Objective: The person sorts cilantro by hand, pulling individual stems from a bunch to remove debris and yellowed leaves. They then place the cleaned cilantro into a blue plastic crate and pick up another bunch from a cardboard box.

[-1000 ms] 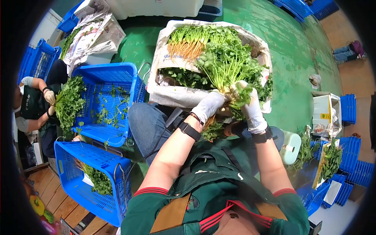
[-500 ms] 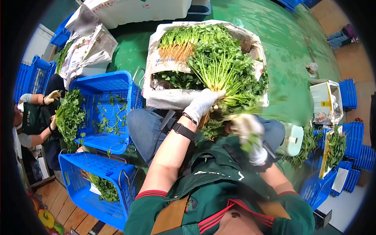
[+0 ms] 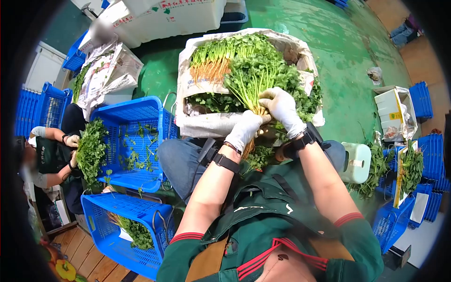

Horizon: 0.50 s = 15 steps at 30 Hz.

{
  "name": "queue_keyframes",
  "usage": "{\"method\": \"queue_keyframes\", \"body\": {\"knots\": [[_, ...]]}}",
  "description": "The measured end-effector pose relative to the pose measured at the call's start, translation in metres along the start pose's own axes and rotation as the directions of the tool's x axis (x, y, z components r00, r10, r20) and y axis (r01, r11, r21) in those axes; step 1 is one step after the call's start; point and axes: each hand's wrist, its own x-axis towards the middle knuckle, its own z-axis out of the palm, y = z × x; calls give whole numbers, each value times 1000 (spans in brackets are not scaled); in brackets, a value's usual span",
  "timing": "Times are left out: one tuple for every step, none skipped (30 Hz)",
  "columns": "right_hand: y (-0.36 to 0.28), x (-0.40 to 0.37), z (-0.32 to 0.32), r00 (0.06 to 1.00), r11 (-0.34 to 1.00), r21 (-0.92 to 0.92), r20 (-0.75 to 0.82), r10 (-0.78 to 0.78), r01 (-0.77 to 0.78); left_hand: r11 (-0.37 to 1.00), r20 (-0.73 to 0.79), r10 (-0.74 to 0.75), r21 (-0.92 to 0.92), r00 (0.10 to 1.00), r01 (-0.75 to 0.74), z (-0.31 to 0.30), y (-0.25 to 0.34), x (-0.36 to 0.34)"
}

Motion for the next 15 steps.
{"method": "queue_keyframes", "body": {"knots": [[5, -1, 4, 998, 998, -62, 69, 8, -4, 999, 20, -9, -34, 1000, 9, -1, -7, 4], [2, -4, 4, 990, 992, -126, 138, 28, -10, 997, 47, -22, -68, 999, 25, -1, -10, 5], [-1, -8, 3, 998, 994, -105, 63, 12, -6, 998, 29, -58, -15, 998, 58, -1, -11, 7], [2, -12, -1, 998, 994, -107, 60, 24, -18, 998, 39, -63, -10, 997, 64, -1, -14, 10], [7, -14, -7, 993, 986, 127, 75, 94, -103, 999, 63, -47, -9, 997, 48, -4, -18, 16], [0, -15, -15, 982, 917, 354, 107, 156, -185, 999, 85, -32, -11, 996, 33, -6, -21, 19], [-7, -25, -27, 981, 826, 528, 99, 170, -196, 995, 124, -53, -75, 991, 62, -8, -23, 21], [-1, -33, -32, 973, 745, 626, 148, 177, -231, 995, 125, -56, -69, 991, 65, -10, -25, 21], [-4, -43, -41, 960, 669, 688, 201, 194, -279, 981, 176, -79, -160, 981, 108, -13, -25, 22], [-9, -55, -51, 945, 586, 741, 253, 208, -327, 957, 232, -99, -244, 968, 156, -14, -26, 24], [-18, -67, -58, 942, 578, 744, 290, 172, -335, 943, 277, -64, -299, 959, 149, -16, -28, 23], [-24, -75, -63, 936, 569, 747, 324, 138, -343, 934, 307, -92, -304, 947, 190, -18, -29, 26], [-15, -80, -64, 884, 732, 579, 462, 69, -359, 921, 311, -56, -350, 949, 169, -18, -31, 27], [-19, -84, -67, 753, 730, 456, 646, 123, -510, 906, 312, -18, -397, 950, 148, -17, -32, 27], [0, -93, -54, 839, 924, 328, 544, -17, -194, 913, 246, -51, -382, 968, 145, -14, -30, 24]]}}
